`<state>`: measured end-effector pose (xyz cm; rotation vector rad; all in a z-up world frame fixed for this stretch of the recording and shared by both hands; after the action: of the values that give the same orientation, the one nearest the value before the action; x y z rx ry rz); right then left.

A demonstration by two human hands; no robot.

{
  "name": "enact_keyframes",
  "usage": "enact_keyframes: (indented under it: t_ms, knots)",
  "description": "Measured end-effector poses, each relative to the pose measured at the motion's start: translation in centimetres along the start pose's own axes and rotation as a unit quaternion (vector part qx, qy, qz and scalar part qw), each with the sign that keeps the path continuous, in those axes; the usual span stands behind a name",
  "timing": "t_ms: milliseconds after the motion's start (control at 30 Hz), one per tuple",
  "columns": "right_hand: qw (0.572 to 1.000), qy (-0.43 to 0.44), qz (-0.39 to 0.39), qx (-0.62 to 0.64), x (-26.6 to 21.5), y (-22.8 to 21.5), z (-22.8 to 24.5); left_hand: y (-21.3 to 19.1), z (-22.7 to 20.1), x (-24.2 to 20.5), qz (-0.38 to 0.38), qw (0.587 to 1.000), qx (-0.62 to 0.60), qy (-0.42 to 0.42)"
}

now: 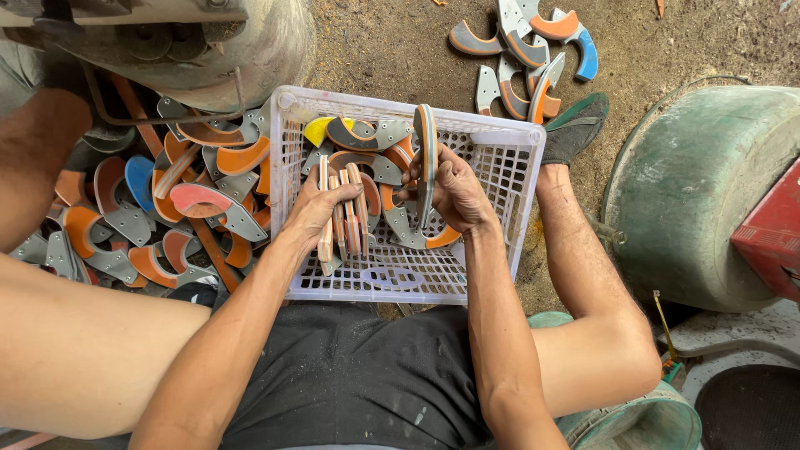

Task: The person sits on the ground and sorts colorful curved plastic sliders from a white basket into a pile on the floor. They pick up items one by one or in small groups, inspect them, and place them aside.

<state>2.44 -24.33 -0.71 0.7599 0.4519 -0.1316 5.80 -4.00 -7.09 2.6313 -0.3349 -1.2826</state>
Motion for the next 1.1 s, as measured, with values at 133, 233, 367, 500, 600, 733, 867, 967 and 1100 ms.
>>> enact_keyframes:
  t_ms: [133, 233, 367, 500, 600, 733, 867, 967, 1100]
  knots:
    - [0.999, -0.019, -0.039, -0.015, -0.3, 0.7, 1.7, -0.1, 0.2, 0.0, -0.008, 1.0, -0.001, -0.019]
    - [0.993, -0.074, -0.07, -0.063, -0.7, 0.5, 5.8, 0.2, -0.5, 0.1, -0.004, 1.0, 0.012, 0.008]
    - [0.965, -0.164, -0.135, -0.153, -1.6, -0.8, 14.1, -0.5, -0.5, -0.2, -0.026, 0.999, 0.041, -0.007]
    - [0.898, -0.183, -0.254, -0.309, -1.9, -3.3, 18.7, 0.3, 0.1, -0.4, -0.023, 0.998, -0.023, -0.048]
    - [0.843, -0.174, -0.285, -0.421, -0.9, -5.2, 21.4, -0.5, -0.6, -0.1, -0.032, 0.999, 0.033, 0.007]
    - [0.832, -0.172, -0.305, -0.429, 1.0, -8.5, 23.9, -0.4, -0.6, 0.1, -0.02, 1.0, 0.0, 0.014]
    - [0.667, -0.174, -0.331, -0.644, 2.3, -11.5, 23.8, -0.7, -0.5, 0.2, -0.029, 1.0, 0.003, 0.005]
    - [0.651, -0.163, -0.365, -0.645, 1.2, -14.7, 21.2, -0.4, -0.1, 0.2, -0.02, 0.999, -0.025, -0.016]
    - [0.635, -0.143, -0.471, -0.595, -2.8, -17.2, 16.4, -0.4, -1.3, 0.1, -0.017, 0.999, 0.012, 0.039]
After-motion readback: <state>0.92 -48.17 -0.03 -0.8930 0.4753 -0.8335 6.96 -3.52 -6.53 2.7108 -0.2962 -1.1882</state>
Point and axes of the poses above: each hand's wrist, its own x-axis towards the middle knuckle, its own y-axis out of the palm, z = x × y, the point moved 10 cm from there along x, towards the middle knuckle, and after that the axes turned 7 degrees about -z, right-handed, at the moved point
